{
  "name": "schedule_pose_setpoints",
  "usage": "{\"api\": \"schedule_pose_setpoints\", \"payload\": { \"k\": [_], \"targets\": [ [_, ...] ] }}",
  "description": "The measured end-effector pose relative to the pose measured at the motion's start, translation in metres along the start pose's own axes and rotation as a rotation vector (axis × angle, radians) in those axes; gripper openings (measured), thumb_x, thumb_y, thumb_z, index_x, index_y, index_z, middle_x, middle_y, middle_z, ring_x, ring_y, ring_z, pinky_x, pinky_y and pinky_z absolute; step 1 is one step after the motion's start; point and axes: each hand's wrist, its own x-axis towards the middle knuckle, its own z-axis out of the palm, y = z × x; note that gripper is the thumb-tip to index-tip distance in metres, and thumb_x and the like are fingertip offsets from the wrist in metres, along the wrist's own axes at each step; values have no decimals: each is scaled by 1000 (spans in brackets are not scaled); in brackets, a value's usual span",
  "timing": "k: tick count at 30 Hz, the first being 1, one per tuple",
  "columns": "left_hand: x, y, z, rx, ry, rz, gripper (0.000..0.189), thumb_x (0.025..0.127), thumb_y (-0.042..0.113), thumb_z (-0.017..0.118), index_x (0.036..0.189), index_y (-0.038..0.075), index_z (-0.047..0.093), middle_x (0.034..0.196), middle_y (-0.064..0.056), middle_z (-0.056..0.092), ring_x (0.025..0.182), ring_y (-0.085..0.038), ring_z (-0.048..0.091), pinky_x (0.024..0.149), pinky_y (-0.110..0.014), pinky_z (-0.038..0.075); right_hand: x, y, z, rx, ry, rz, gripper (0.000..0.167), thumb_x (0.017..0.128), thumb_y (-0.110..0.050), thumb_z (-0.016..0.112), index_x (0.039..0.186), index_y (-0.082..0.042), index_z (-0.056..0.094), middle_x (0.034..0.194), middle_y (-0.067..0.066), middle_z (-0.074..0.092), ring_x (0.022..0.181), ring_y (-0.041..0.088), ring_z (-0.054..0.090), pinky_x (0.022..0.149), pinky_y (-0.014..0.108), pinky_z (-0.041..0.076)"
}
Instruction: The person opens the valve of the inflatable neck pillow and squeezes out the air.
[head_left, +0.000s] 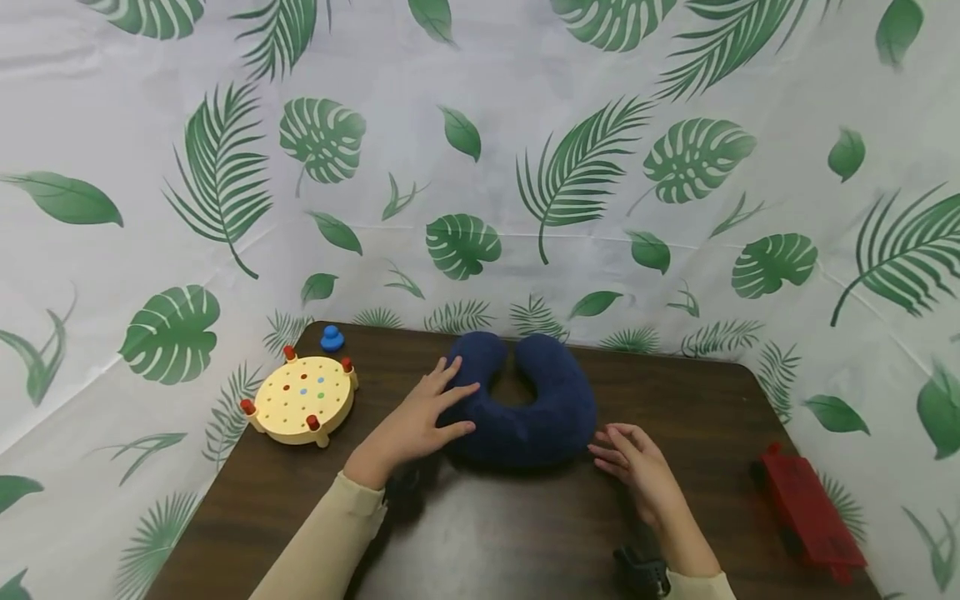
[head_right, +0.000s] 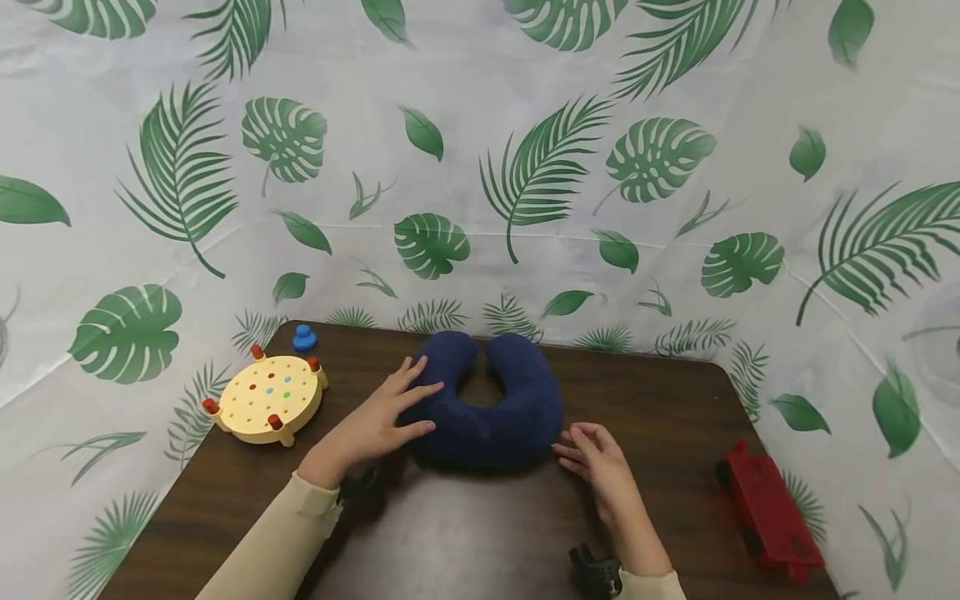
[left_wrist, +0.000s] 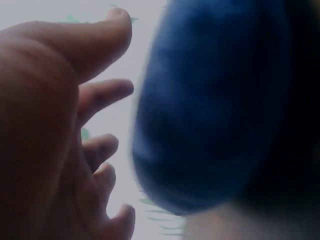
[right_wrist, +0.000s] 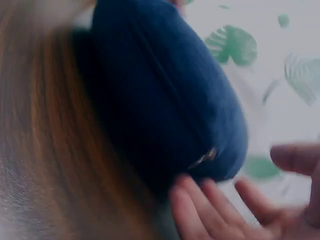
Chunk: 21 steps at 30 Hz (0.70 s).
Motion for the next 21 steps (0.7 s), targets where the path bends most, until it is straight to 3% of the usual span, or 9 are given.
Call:
{"api": "schedule_pose_setpoints", "payload": {
  "k": [4, 9, 15, 21],
  "targets": [
    [-1, -8, 11, -34, -58, -22, 69, 106, 45, 71, 168, 31, 45, 186, -4, 7, 173, -34, -2, 134, -66, 20, 6, 20, -6, 132, -147, 59, 36, 117, -31, 54, 137, -2, 54, 129, 6, 69, 127, 27, 72, 106, 38, 60],
    [-3, -10, 17, -23, -32, -11, 67, 102, 41, 77, 163, 25, 54, 185, -5, 14, 172, -39, 4, 132, -69, 23, 8, 34, -6, 75, -227, 1, 25, 114, -20, 59, 132, -3, 55, 124, 6, 74, 121, 22, 75, 103, 33, 61],
    [1, -8, 24, -31, 0, 3, 64, 101, 39, 78, 159, 20, 58, 184, -5, 19, 172, -39, 4, 132, -70, 20, 7, 38, -10, 51, -242, -68, 25, 110, -9, 64, 131, -1, 54, 118, 6, 73, 116, 22, 77, 100, 35, 63],
    [5, -9, 30, -66, 26, -3, 66, 103, 42, 76, 162, 24, 55, 184, -3, 21, 173, -35, 1, 131, -70, 24, 11, 41, -6, 70, -174, -91, 19, 109, -8, 66, 124, 2, 57, 111, 6, 76, 109, 19, 79, 95, 33, 65]
  ]
}}
